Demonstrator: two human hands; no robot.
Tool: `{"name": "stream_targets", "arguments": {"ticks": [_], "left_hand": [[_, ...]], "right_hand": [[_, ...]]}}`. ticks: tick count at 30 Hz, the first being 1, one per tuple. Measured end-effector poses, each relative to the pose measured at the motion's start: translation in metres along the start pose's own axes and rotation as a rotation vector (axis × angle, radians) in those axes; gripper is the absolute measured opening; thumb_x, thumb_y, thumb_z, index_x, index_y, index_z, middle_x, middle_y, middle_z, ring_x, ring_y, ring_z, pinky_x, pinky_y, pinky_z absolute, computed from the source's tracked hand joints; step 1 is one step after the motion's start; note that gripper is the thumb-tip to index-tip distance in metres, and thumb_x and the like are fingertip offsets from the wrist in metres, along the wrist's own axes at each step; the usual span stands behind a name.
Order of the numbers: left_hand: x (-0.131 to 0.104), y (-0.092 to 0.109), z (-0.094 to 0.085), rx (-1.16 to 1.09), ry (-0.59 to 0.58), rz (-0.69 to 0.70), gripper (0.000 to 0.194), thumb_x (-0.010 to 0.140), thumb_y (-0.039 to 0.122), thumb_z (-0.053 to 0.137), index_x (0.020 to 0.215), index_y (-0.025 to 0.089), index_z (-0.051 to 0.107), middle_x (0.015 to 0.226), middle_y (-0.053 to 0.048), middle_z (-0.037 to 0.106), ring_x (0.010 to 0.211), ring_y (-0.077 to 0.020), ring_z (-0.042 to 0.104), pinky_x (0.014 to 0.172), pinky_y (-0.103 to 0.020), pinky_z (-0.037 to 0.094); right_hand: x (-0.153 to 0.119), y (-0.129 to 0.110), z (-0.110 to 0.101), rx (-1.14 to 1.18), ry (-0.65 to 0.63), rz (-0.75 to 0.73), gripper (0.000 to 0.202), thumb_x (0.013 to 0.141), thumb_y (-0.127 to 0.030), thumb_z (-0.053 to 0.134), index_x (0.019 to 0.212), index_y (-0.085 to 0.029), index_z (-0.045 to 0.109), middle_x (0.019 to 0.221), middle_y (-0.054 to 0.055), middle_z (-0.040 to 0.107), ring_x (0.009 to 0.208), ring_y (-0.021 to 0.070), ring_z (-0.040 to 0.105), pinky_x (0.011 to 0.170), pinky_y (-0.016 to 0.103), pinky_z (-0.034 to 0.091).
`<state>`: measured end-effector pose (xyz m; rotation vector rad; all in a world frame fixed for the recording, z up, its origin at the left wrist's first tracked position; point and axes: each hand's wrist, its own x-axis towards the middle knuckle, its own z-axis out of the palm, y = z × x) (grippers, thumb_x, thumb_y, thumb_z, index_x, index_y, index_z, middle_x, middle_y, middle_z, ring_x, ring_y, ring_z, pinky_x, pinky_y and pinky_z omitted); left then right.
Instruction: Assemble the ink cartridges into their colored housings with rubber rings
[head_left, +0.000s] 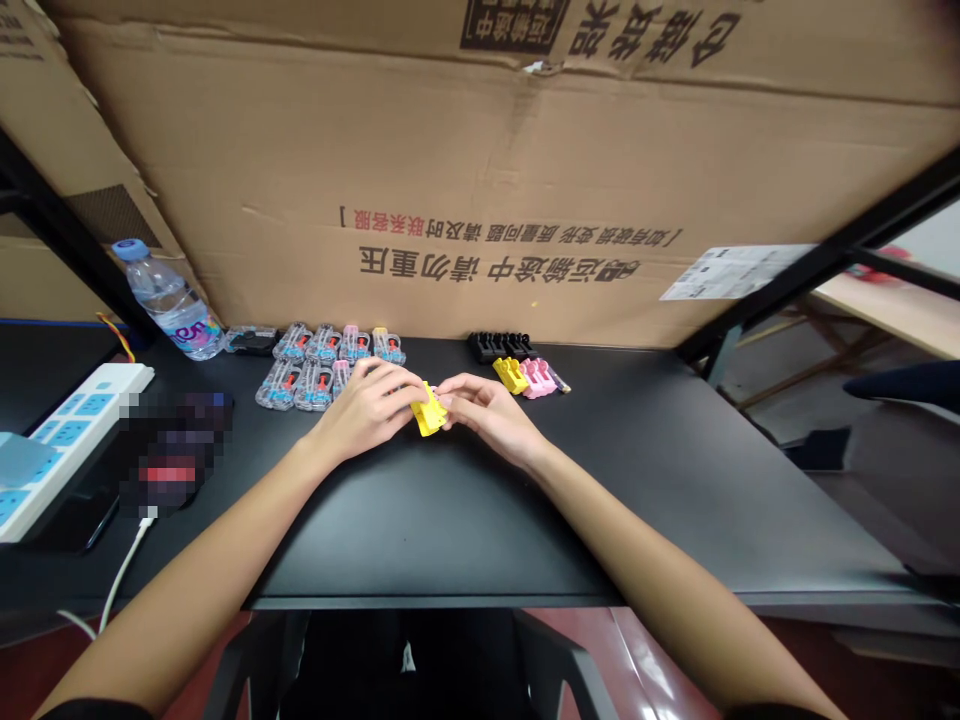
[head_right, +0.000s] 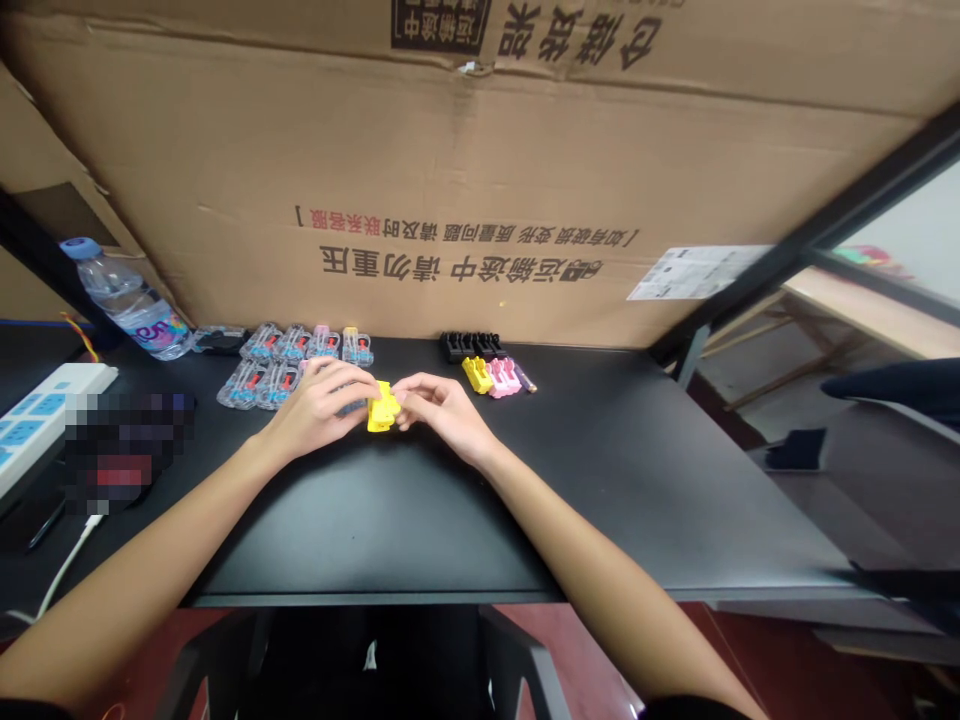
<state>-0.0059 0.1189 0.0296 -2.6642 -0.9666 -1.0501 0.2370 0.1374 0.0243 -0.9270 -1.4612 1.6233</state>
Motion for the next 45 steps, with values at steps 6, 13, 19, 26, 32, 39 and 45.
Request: {"name": "stream_targets", "arguments": {"ticks": [6,13,19,26,32,39,45], "left_hand": [[-0.001,-0.002,0.0,-0.048,-0.034,-0.044,0.015,0.105,0.028,0.066,0.118,0.023,0.073,0.111,-0.005,0.08,0.102,-0.0218,0.071,0.089,-0.038,0.044],[-0.002,0.001,0.002,-0.115,0.004,-0.056,0.02,0.105,0.038,0.068,0.113,0.02,0.073,0.099,-0.005,0.081,0.092,-0.0212,0.07,0.087,-0.038,0.046],[0.001,0.001,-0.003,-0.099,-0.025,-0.086,0.025,0.103,0.045,0.07,0.108,0.021,0.074,0.097,-0.004,0.08,0.093,-0.022,0.07,0.089,-0.039,0.046],[0.001,-0.012,-0.012,0.019,-0.028,-0.17,0.021,0.108,0.026,0.056,0.1,0.023,0.075,0.095,-0.003,0.082,0.09,-0.0215,0.069,0.091,-0.041,0.044],[-0.002,-0.016,-0.011,0.03,-0.082,-0.206,0.017,0.107,0.024,0.058,0.1,0.022,0.074,0.097,-0.002,0.081,0.095,-0.0228,0.069,0.095,-0.042,0.043],[-0.003,-0.018,-0.011,0.031,-0.096,-0.231,0.016,0.106,0.025,0.058,0.102,0.022,0.074,0.102,-0.004,0.081,0.098,-0.0238,0.068,0.096,-0.043,0.043],[-0.004,-0.016,-0.009,0.011,-0.115,-0.213,0.016,0.105,0.022,0.059,0.103,0.022,0.074,0.104,-0.004,0.082,0.101,-0.0238,0.068,0.1,-0.044,0.043]], "right_hand": [[-0.006,-0.008,-0.003,-0.295,-0.051,-0.241,0.022,0.089,-0.037,0.079,0.107,-0.024,0.08,0.1,0.005,0.072,0.078,0.0172,0.066,0.081,0.038,0.059],[-0.009,-0.007,-0.001,-0.447,-0.132,-0.42,0.029,0.091,-0.039,0.081,0.116,-0.027,0.075,0.125,0.01,0.069,0.112,0.026,0.069,0.102,0.045,0.056],[-0.008,-0.006,-0.002,-0.491,-0.048,-0.384,0.032,0.091,-0.046,0.082,0.115,-0.025,0.075,0.114,0.009,0.074,0.103,0.0266,0.07,0.097,0.045,0.058],[-0.003,-0.004,-0.011,-0.72,0.027,-0.333,0.034,0.095,-0.045,0.072,0.119,-0.021,0.078,0.103,0.009,0.079,0.088,0.0256,0.07,0.086,0.042,0.058],[-0.006,-0.002,-0.008,-0.816,-0.137,-0.366,0.039,0.101,-0.048,0.067,0.127,-0.023,0.08,0.094,0.008,0.079,0.082,0.0249,0.07,0.082,0.04,0.056],[-0.007,-0.005,-0.005,-0.824,-0.27,-0.383,0.036,0.104,-0.049,0.066,0.124,-0.024,0.083,0.105,0.011,0.082,0.096,0.0286,0.073,0.096,0.045,0.054],[-0.006,-0.003,-0.006,-0.905,-0.199,-0.411,0.031,0.105,-0.047,0.065,0.118,-0.027,0.084,0.11,0.011,0.079,0.114,0.0314,0.07,0.101,0.047,0.051]]}}
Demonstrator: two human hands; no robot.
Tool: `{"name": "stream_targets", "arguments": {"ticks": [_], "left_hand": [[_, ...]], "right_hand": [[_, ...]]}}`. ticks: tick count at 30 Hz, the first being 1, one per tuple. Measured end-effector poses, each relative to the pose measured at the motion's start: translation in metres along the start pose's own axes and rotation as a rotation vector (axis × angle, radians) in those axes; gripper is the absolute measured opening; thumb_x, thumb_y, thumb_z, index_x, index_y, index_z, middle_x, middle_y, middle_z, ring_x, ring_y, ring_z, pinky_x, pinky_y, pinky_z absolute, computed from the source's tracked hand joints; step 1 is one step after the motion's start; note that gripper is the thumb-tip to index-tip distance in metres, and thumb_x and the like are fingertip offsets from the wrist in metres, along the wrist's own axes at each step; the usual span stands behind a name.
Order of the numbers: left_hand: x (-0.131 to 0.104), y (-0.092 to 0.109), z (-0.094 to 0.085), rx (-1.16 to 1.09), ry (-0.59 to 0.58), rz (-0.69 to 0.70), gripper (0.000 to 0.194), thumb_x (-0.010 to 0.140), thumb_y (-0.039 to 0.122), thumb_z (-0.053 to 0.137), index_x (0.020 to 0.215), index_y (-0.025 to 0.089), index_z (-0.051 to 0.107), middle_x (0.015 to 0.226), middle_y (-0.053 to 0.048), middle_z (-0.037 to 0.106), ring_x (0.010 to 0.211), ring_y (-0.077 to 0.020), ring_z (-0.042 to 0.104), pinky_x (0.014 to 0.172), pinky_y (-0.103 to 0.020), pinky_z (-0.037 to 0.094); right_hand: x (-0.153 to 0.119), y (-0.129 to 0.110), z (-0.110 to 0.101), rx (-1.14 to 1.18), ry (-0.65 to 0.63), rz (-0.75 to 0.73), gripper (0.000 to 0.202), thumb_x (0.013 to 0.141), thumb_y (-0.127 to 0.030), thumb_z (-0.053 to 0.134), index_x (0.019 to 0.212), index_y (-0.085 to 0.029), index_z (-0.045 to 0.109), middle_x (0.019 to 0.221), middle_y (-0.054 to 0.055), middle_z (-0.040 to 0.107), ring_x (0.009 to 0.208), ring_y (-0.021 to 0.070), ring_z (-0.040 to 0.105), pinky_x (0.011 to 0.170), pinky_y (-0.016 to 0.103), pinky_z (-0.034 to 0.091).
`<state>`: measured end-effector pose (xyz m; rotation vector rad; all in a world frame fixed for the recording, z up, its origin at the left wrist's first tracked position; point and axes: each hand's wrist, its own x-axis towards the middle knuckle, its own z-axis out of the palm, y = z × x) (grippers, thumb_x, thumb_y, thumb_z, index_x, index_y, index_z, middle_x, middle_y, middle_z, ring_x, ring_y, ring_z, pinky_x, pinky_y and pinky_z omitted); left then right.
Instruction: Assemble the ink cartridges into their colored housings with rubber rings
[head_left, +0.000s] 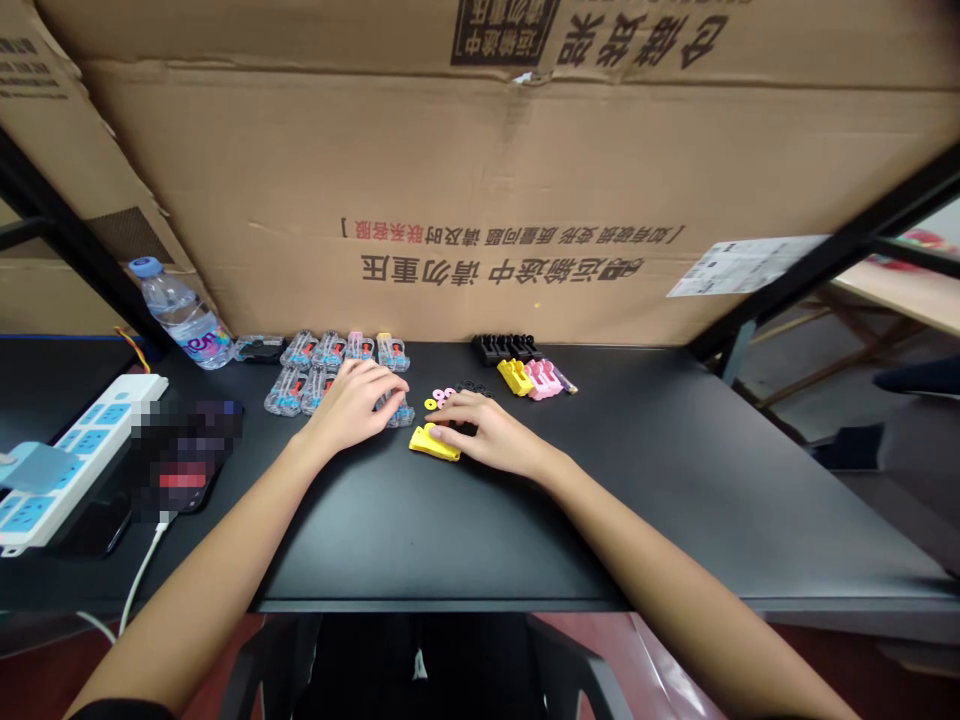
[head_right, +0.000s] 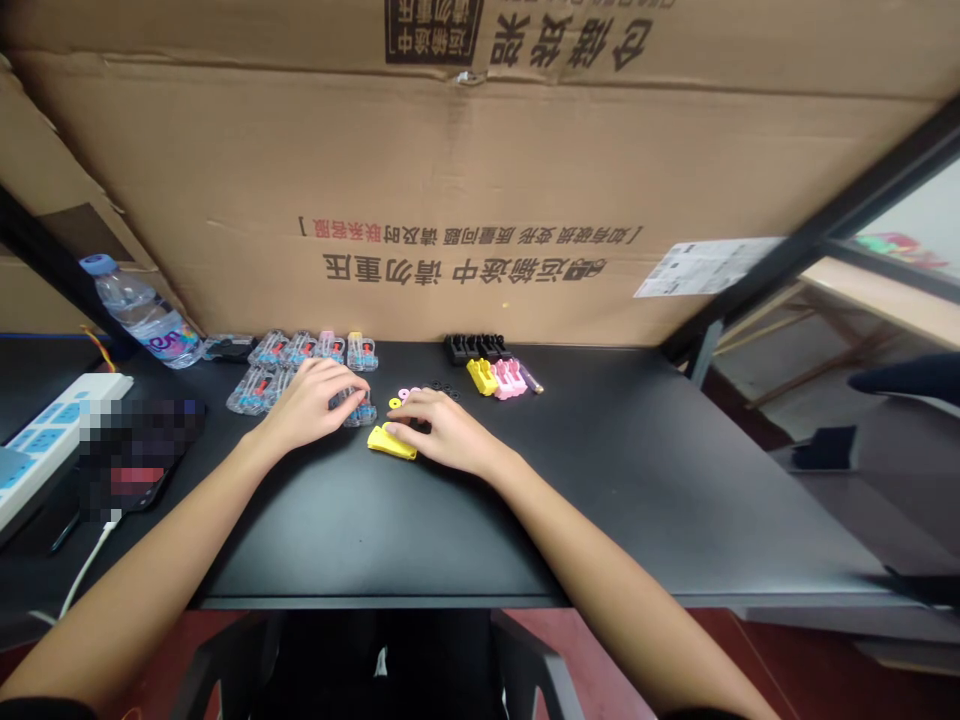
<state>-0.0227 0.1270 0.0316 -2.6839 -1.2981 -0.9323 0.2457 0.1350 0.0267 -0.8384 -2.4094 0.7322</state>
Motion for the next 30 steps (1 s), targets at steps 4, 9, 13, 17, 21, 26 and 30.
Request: {"name": "stream_targets", "arguments": {"ticks": [4,9,13,17,21,26,30], "left_hand": [[-0.001,-0.001,0.002,-0.005,-0.012,0.004,0.015,0.105,0.022,0.059,0.104,0.022,0.074,0.105,-0.004,0.082,0.102,-0.0234,0.069,0.101,-0.044,0.042],[0.0,-0.002,0.002,-0.004,-0.035,0.012,0.017,0.106,0.024,0.057,0.103,0.022,0.074,0.098,-0.003,0.081,0.094,-0.0226,0.069,0.093,-0.042,0.042],[-0.001,-0.001,0.001,-0.013,-0.054,-0.011,0.017,0.105,0.023,0.058,0.103,0.022,0.075,0.079,0.0,0.075,0.077,-0.0194,0.067,0.083,-0.038,0.039],[-0.001,0.001,0.002,-0.031,-0.083,-0.015,0.018,0.104,0.021,0.057,0.104,0.021,0.075,0.076,0.002,0.073,0.073,-0.0179,0.068,0.083,-0.037,0.039],[-0.001,0.005,0.0,-0.04,-0.182,-0.053,0.019,0.104,0.027,0.058,0.107,0.021,0.076,0.078,0.0,0.074,0.077,-0.019,0.069,0.085,-0.037,0.04],[-0.001,0.009,-0.001,-0.025,-0.305,-0.046,0.027,0.099,0.038,0.069,0.117,0.02,0.077,0.089,-0.003,0.078,0.086,-0.0226,0.071,0.085,-0.038,0.041],[0.0,0.012,-0.002,-0.037,-0.345,-0.01,0.023,0.1,0.036,0.067,0.114,0.021,0.077,0.091,-0.003,0.078,0.086,-0.0226,0.07,0.084,-0.038,0.039]], "right_hand": [[0.0,-0.001,-0.001,-0.047,-0.003,-0.028,0.036,0.097,-0.051,0.075,0.122,-0.025,0.081,0.099,0.009,0.077,0.102,0.0296,0.07,0.095,0.044,0.051],[0.001,0.0,-0.002,-0.082,-0.056,-0.043,0.039,0.087,-0.045,0.086,0.121,-0.025,0.08,0.108,0.009,0.078,0.106,0.0307,0.07,0.096,0.044,0.05],[0.001,0.003,-0.001,-0.065,-0.054,-0.054,0.031,0.087,-0.037,0.084,0.115,-0.024,0.08,0.109,0.01,0.079,0.108,0.0319,0.071,0.097,0.044,0.051],[0.002,0.002,-0.002,-0.078,-0.066,-0.047,0.028,0.087,-0.034,0.084,0.112,-0.022,0.079,0.107,0.01,0.079,0.105,0.031,0.072,0.096,0.044,0.051],[0.002,-0.002,-0.003,-0.101,-0.055,-0.048,0.024,0.086,-0.027,0.082,0.109,-0.021,0.077,0.102,0.008,0.078,0.098,0.0282,0.071,0.091,0.041,0.051],[0.001,-0.003,-0.004,-0.123,-0.046,-0.053,0.023,0.084,-0.023,0.081,0.105,-0.021,0.074,0.1,0.007,0.077,0.095,0.0268,0.07,0.088,0.039,0.051],[0.001,0.001,-0.003,-0.15,-0.035,-0.054,0.025,0.082,-0.019,0.08,0.106,-0.021,0.074,0.099,0.006,0.076,0.094,0.0259,0.069,0.088,0.038,0.049]]}}
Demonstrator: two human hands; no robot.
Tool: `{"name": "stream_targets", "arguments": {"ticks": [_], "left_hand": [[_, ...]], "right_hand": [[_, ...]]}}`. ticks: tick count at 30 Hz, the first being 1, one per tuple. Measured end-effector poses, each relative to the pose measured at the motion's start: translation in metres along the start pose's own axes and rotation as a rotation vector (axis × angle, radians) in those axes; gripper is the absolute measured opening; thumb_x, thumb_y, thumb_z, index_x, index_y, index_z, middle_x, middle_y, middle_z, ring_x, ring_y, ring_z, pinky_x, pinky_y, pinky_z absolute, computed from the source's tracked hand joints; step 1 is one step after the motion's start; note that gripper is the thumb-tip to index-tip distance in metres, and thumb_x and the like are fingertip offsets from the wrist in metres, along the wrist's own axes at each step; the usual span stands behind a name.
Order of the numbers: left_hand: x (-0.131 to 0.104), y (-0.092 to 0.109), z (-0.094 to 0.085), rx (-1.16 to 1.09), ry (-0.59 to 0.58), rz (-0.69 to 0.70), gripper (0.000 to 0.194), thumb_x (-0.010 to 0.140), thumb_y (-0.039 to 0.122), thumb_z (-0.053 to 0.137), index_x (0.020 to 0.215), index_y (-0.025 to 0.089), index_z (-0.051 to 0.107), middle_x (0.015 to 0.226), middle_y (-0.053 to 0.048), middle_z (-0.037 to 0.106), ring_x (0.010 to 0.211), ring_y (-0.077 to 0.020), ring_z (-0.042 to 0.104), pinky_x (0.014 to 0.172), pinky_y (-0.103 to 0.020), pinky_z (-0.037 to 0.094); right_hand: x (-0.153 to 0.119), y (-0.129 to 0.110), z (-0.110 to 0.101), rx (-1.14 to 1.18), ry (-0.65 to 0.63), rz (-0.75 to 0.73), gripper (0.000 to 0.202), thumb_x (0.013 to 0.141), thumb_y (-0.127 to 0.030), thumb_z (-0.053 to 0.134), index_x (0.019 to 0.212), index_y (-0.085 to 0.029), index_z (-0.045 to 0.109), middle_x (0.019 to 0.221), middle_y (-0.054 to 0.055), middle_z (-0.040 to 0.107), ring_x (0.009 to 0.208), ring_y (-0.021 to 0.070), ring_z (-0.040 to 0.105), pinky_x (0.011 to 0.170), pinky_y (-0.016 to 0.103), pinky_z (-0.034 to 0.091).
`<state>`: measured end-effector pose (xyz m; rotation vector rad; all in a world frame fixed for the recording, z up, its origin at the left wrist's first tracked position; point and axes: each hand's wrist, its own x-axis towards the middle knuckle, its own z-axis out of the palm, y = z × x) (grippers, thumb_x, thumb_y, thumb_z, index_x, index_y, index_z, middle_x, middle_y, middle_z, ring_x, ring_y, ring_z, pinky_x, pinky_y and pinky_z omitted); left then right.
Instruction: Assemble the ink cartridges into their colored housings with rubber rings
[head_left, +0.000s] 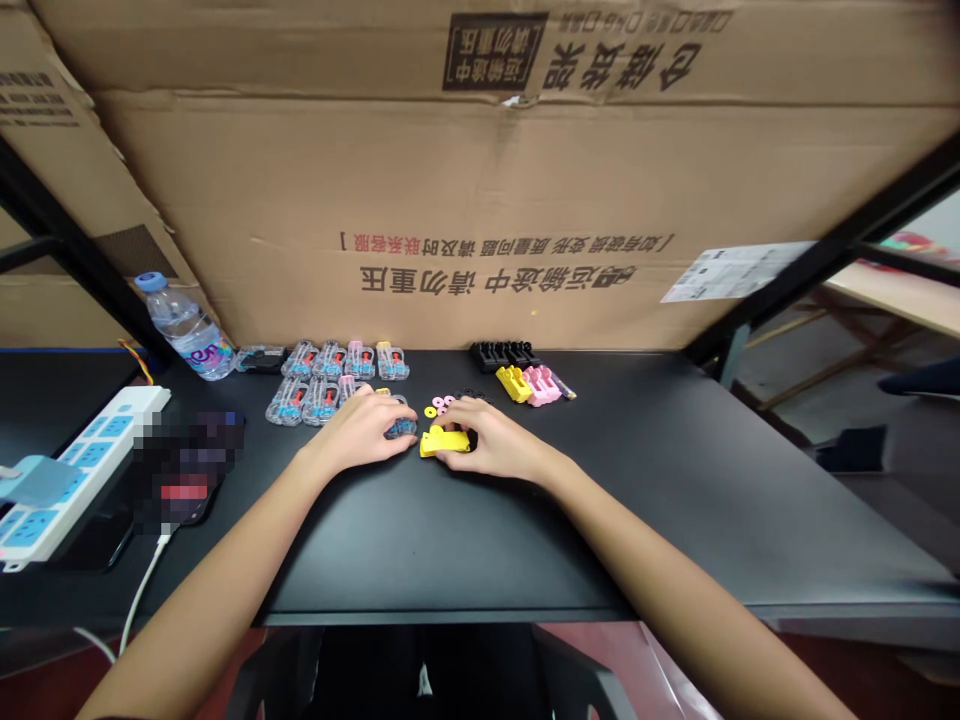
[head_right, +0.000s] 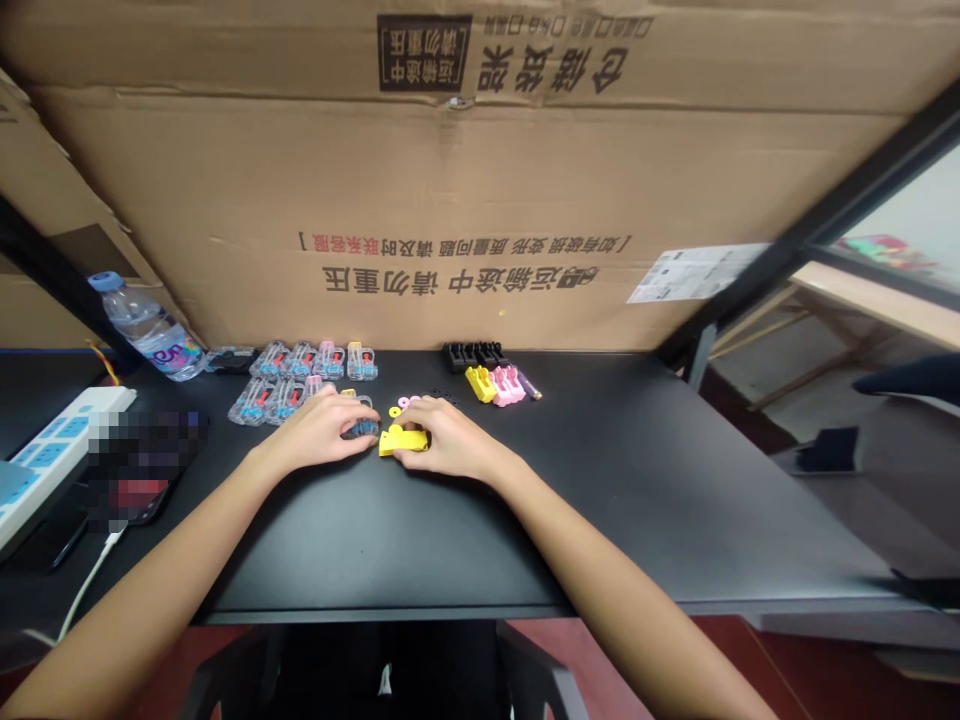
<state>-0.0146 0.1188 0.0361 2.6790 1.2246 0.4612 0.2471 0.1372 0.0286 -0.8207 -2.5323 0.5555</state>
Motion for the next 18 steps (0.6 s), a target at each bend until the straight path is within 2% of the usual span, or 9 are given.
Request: {"name": "stream_targets", "arguments": {"ticks": [6,14,18], "left_hand": [[0.0013,0.0042,-0.0028,-0.087,-0.001,0.013,0.018,0.099,0.033,0.069,0.108,0.022,0.079,0.077,0.001,0.073,0.076,-0.0189,0.066,0.08,-0.035,0.037],[0.0011,0.0065,-0.0045,-0.203,-0.022,0.013,0.016,0.096,0.032,0.071,0.104,0.021,0.078,0.066,0.006,0.061,0.063,-0.0139,0.058,0.082,-0.035,0.038],[-0.0004,0.0058,-0.0024,-0.251,-0.014,0.008,0.025,0.094,0.034,0.074,0.115,0.021,0.074,0.065,0.008,0.056,0.062,-0.0133,0.056,0.083,-0.035,0.04]], "right_hand": [[-0.0006,0.0057,0.0017,-0.029,0.0,0.004,0.026,0.084,-0.022,0.081,0.109,-0.02,0.073,0.101,0.006,0.076,0.095,0.0256,0.067,0.088,0.038,0.048],[0.0013,0.0,-0.0016,-0.054,0.004,-0.015,0.018,0.087,-0.023,0.079,0.103,-0.02,0.074,0.098,0.007,0.075,0.092,0.0257,0.067,0.084,0.037,0.047],[0.001,0.001,-0.0004,-0.044,-0.002,-0.03,0.016,0.09,-0.026,0.077,0.105,-0.02,0.075,0.097,0.007,0.074,0.092,0.0255,0.067,0.084,0.037,0.048]]}}
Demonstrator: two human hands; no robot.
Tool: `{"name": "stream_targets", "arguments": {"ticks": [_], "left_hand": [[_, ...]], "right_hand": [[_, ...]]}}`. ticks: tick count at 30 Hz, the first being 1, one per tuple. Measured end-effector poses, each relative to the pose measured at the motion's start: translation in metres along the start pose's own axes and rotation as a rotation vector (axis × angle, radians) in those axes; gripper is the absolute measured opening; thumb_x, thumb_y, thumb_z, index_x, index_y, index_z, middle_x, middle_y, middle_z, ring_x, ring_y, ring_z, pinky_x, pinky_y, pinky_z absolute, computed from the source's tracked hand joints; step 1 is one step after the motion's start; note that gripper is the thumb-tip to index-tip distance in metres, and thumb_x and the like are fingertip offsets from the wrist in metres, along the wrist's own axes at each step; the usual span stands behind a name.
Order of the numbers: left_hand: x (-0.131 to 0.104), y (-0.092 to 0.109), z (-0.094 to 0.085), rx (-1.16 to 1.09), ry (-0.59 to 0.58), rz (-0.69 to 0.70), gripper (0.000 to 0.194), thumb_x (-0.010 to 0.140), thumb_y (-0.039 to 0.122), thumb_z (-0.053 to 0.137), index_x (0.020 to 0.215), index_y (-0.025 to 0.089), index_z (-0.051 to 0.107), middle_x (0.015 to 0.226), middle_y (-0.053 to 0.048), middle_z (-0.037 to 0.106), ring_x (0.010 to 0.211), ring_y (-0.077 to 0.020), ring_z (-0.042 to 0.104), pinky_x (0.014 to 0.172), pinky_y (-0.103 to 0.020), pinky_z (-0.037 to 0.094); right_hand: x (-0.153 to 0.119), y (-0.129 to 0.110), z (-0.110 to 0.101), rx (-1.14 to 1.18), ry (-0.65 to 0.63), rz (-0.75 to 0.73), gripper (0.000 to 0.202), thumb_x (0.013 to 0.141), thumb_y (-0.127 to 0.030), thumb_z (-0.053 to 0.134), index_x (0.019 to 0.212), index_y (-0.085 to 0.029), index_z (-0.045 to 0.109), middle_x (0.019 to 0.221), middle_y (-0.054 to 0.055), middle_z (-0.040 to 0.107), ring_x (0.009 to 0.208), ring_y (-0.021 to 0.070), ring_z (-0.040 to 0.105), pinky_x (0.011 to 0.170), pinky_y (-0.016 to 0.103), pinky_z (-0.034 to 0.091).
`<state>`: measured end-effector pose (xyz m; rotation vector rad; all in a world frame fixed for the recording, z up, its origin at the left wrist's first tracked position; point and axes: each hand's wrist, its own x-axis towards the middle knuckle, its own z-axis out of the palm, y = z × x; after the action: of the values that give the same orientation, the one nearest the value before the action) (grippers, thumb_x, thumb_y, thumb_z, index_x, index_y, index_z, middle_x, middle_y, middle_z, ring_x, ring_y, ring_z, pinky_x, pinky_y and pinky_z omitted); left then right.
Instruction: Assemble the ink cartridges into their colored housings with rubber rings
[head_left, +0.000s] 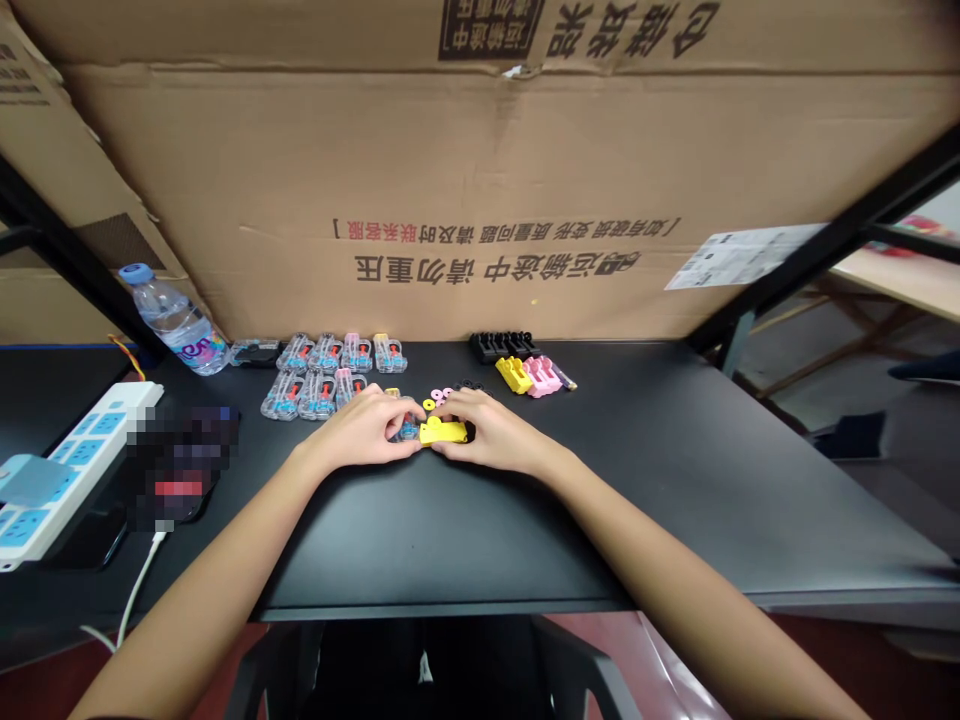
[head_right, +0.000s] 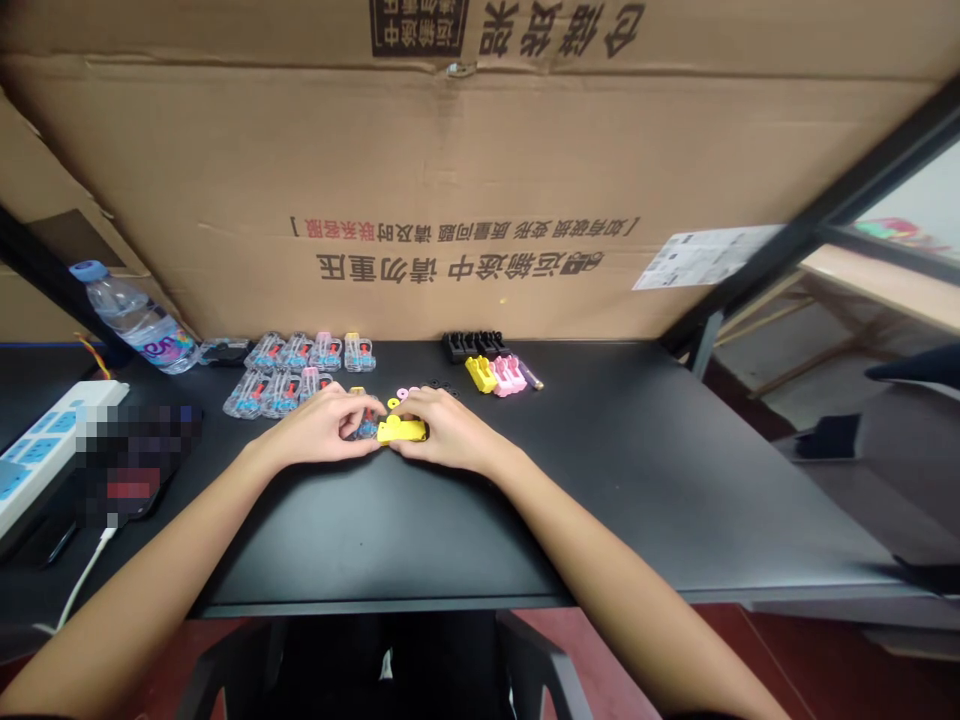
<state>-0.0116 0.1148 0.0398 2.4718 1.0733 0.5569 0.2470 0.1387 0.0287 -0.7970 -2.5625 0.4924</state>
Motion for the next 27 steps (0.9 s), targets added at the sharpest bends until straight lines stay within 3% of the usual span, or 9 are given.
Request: {"name": "stream_targets", "arguments": {"ticks": [3,8,13,18,22,27], "left_hand": [[-0.001,-0.002,0.001,-0.019,0.005,-0.008,0.038,0.092,0.037,0.078,0.126,0.022,0.07,0.067,0.009,0.057,0.062,-0.0129,0.057,0.084,-0.035,0.041],[0.0,-0.004,0.001,0.022,-0.006,-0.006,0.029,0.093,0.043,0.076,0.114,0.022,0.072,0.066,0.008,0.057,0.063,-0.0139,0.057,0.082,-0.035,0.039],[0.001,-0.001,-0.004,0.112,-0.013,0.004,0.027,0.095,0.046,0.075,0.107,0.021,0.074,0.069,0.006,0.061,0.069,-0.0162,0.062,0.083,-0.036,0.038],[0.0,0.002,-0.008,0.173,0.0,0.007,0.028,0.094,0.046,0.075,0.106,0.021,0.076,0.074,0.003,0.067,0.078,-0.0195,0.068,0.085,-0.037,0.037],[-0.001,0.001,-0.009,0.206,0.018,0.005,0.032,0.095,0.051,0.073,0.106,0.021,0.077,0.075,0.002,0.069,0.078,-0.0209,0.068,0.083,-0.038,0.037],[0.0,0.0,-0.009,0.203,0.009,-0.014,0.038,0.097,0.058,0.068,0.104,0.022,0.077,0.073,0.001,0.067,0.075,-0.0204,0.064,0.082,-0.038,0.038]], "right_hand": [[0.0,0.001,0.001,0.009,0.007,0.005,0.021,0.09,-0.025,0.079,0.109,-0.019,0.075,0.099,0.008,0.074,0.094,0.0262,0.068,0.086,0.038,0.048],[0.0,0.001,0.002,0.017,0.001,0.015,0.019,0.093,-0.029,0.079,0.108,-0.019,0.076,0.098,0.008,0.074,0.094,0.0271,0.068,0.085,0.038,0.049],[0.0,0.001,0.004,0.069,-0.01,0.021,0.031,0.096,-0.047,0.078,0.112,-0.02,0.076,0.102,0.009,0.074,0.096,0.0272,0.069,0.084,0.037,0.05],[-0.001,-0.003,0.002,0.141,0.009,0.026,0.04,0.097,-0.055,0.075,0.116,-0.02,0.075,0.09,0.005,0.071,0.078,0.0215,0.065,0.071,0.033,0.05],[-0.002,0.002,0.0,0.133,0.113,0.094,0.036,0.106,-0.047,0.062,0.123,-0.019,0.076,0.095,0.008,0.077,0.079,0.0217,0.069,0.074,0.035,0.053],[-0.002,0.015,-0.008,0.061,0.331,0.217,0.032,0.109,-0.035,0.051,0.111,-0.019,0.079,0.107,0.012,0.081,0.087,0.0251,0.073,0.079,0.039,0.056]]}}
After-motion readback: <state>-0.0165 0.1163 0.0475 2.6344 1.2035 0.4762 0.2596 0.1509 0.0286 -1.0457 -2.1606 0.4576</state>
